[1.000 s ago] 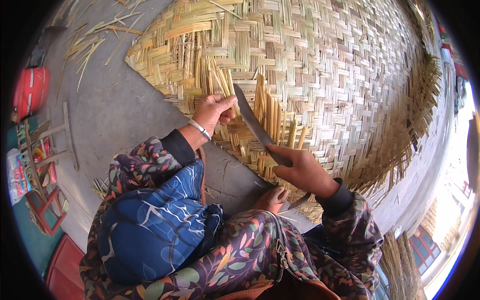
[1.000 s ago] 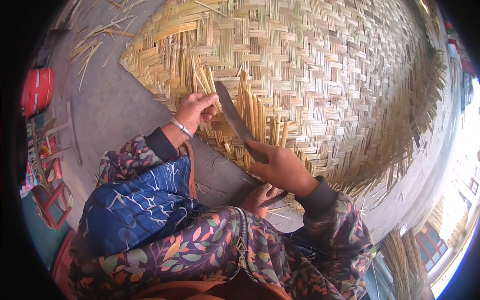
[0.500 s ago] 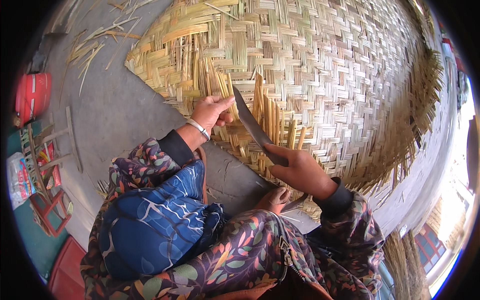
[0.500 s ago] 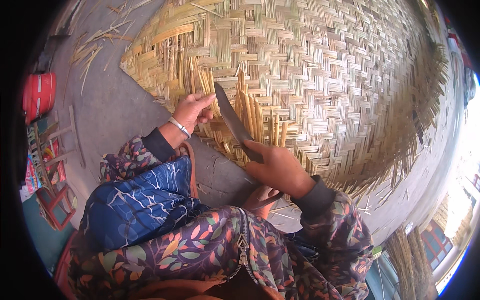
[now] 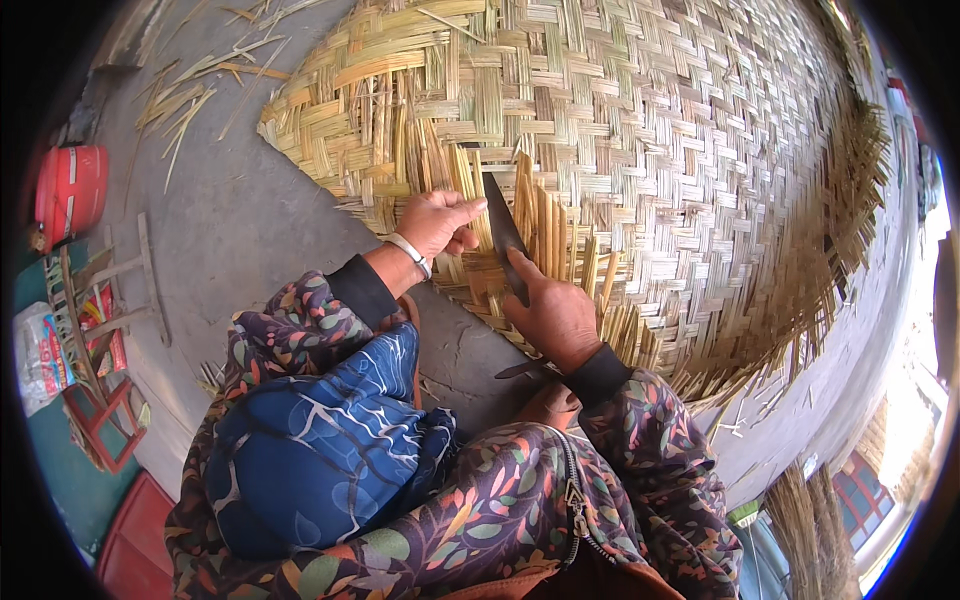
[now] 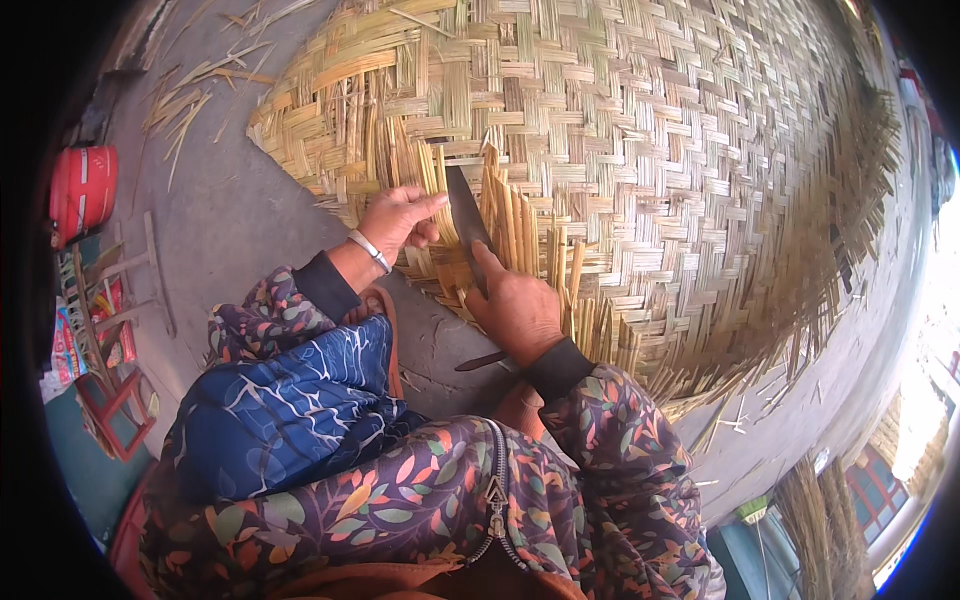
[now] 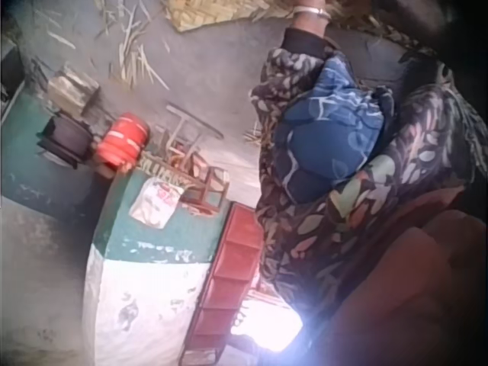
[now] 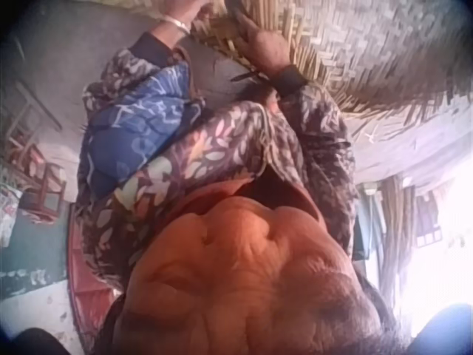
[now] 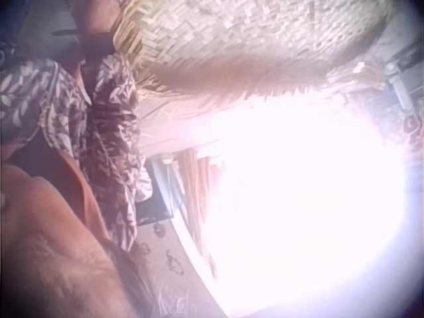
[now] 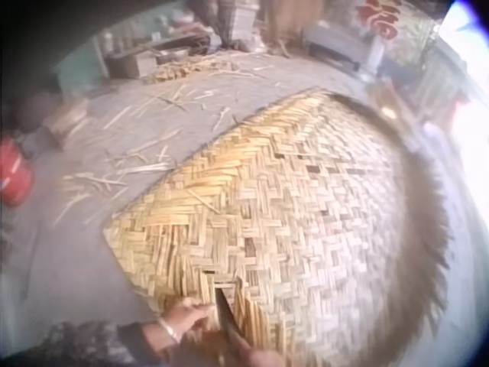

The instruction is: The person uses a knife to trim and adjust the edges of a large woven basket while sitting on the floor. They repeatedly tap and press the woven material to secure the structure.

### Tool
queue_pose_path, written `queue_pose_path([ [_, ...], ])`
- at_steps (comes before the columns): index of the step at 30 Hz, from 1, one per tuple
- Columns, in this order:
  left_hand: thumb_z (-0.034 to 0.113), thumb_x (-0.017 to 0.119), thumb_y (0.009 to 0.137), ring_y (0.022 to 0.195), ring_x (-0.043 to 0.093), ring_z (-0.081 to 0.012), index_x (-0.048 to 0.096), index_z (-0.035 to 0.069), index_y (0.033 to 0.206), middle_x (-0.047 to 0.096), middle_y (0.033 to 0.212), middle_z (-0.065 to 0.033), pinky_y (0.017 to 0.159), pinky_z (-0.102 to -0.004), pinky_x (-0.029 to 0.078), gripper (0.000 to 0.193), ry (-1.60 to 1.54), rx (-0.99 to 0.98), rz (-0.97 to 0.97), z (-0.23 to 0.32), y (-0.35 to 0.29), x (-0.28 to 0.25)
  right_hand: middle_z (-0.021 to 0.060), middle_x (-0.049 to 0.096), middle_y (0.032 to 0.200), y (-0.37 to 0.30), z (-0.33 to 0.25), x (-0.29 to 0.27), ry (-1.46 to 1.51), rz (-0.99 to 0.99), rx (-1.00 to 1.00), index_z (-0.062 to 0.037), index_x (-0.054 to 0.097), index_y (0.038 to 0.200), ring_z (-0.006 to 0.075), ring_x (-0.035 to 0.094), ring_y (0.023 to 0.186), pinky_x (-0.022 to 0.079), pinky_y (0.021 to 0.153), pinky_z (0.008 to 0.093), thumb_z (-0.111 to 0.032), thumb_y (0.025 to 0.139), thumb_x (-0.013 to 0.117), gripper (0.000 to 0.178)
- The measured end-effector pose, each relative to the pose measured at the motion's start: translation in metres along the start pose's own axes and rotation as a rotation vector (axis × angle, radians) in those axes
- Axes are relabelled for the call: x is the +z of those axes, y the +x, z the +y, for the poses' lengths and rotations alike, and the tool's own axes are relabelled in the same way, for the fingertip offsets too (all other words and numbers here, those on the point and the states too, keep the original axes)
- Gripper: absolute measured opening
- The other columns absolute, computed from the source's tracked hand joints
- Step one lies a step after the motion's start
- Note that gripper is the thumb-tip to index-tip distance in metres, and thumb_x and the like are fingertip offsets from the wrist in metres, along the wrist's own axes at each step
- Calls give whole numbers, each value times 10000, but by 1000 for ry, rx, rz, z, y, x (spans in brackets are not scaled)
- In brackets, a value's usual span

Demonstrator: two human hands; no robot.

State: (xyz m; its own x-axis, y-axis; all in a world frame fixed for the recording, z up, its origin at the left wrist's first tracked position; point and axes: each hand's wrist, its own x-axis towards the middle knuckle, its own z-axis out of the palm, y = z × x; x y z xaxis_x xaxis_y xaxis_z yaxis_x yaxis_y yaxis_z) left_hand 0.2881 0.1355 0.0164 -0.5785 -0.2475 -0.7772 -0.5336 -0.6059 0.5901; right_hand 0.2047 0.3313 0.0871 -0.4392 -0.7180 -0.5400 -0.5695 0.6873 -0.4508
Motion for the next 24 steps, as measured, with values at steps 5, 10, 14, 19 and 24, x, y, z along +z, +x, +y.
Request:
queue_pose_path([
  [5,250,724,889,511,609,-100,617,28,942,603,693,-4,390,-231,462,252,-81,-234,-92,-5,-4,2,187,687,778,1,2,1,-16,-14,12,-185,464,1410,375,680,737,532,673,505,-323,814,626,633],
  [10,289,726,891,520,626,-118,603,35,977,611,737,-18,400,-232,466,295,-125,-187,5,-2,4,6,176,694,783,1,0,1,-42,-25,34,-219,451,1423,372,686,740,541,669,501,-344,815,623,644],
  [14,343,759,861,565,671,-146,624,16,914,651,746,-49,430,-240,496,358,22,-41,115,0,2,11,173,691,769,1,1,0,-58,-24,34,-220,451,1423,368,686,720,541,653,505,-348,819,624,641],
  [19,411,794,793,554,651,-207,650,42,745,654,642,-87,495,-331,498,399,739,475,212,-8,-8,1,167,680,723,1,0,2,-125,7,2,-215,456,1415,361,682,669,540,604,503,-333,823,623,626],
  [24,471,777,772,547,588,-267,583,63,694,605,624,-96,512,-391,443,459,1113,703,308,-7,-3,0,167,670,693,-10,-4,-11,-182,-22,-41,-195,462,1406,359,675,633,533,579,503,-302,824,616,611],
])
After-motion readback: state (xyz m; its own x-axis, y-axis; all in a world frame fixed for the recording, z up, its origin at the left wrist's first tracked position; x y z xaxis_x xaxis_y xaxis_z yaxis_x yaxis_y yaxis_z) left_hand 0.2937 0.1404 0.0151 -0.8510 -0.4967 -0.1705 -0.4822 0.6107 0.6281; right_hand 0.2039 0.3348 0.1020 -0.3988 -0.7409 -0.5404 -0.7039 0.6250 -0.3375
